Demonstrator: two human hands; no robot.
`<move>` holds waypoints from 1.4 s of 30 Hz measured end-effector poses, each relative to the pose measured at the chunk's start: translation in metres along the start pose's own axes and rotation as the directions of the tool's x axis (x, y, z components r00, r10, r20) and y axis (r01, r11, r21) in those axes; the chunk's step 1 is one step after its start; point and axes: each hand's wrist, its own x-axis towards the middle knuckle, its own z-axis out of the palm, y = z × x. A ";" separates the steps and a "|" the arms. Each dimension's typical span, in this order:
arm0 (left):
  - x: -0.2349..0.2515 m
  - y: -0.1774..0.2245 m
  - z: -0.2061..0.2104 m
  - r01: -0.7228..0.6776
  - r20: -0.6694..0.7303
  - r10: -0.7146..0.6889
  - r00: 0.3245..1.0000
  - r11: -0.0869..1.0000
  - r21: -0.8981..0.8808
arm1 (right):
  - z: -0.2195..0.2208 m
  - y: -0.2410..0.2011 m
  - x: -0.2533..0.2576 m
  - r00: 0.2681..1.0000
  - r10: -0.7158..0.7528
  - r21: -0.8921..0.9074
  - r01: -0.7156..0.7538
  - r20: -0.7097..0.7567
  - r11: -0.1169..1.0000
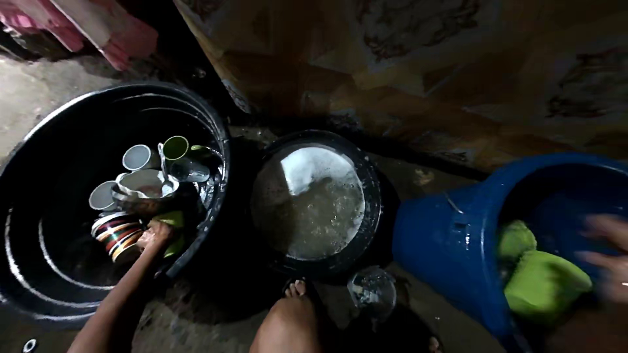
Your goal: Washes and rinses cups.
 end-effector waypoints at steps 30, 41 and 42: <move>-0.245 0.174 0.026 0.392 0.298 0.735 0.609 0.048 -0.919 | 0.239 -0.036 -0.062 0.770 -0.146 0.506 -0.252 0.621 0.825; -0.217 0.165 0.052 -0.699 0.209 0.789 0.577 0.610 -0.373 | 0.285 0.051 -0.036 0.592 0.667 0.304 -0.805 0.452 0.509; -0.220 0.169 0.053 -0.755 0.235 0.772 0.590 0.631 -0.179 | 0.285 0.055 -0.041 0.572 0.730 0.296 -0.820 0.374 0.490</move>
